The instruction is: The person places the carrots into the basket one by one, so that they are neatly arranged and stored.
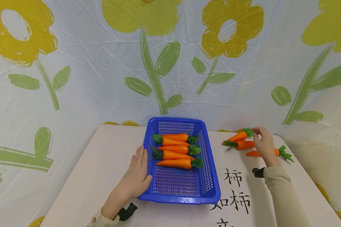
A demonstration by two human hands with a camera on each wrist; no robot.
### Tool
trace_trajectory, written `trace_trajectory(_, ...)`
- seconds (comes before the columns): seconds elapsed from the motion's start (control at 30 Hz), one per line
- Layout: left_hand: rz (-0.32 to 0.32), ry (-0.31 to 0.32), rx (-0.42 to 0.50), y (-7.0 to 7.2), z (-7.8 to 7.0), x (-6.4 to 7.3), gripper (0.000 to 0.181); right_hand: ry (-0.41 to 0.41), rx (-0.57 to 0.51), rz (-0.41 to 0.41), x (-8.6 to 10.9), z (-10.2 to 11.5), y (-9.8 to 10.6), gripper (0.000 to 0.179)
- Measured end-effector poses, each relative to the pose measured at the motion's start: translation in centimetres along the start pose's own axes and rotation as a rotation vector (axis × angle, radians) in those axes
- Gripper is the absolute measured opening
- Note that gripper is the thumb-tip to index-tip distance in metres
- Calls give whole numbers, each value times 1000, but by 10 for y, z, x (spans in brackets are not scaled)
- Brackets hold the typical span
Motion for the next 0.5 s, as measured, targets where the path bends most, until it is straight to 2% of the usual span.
trace_trajectory(0.17,-5,-6,-7,0,0,0,81,-117,114,192,8,-28,-1,42)
trace_trajectory(0.33,-8,-8,-12,-2,2,0,81,-176,173,376,17,-45,-8,54)
trace_trajectory(0.5,-11,-12,-21,-3,3,0,82,-167,206,446,22,-51,-14,55)
Point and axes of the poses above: each hand's wrist, its own x-axis away from the middle knuckle, its own y-axis out of the back of the hand, z = x × y, the point moved 4 cm from there along -x, towards the middle knuckle, and after that the axes turned 13 degrees about -z, right-handed, at the moved point
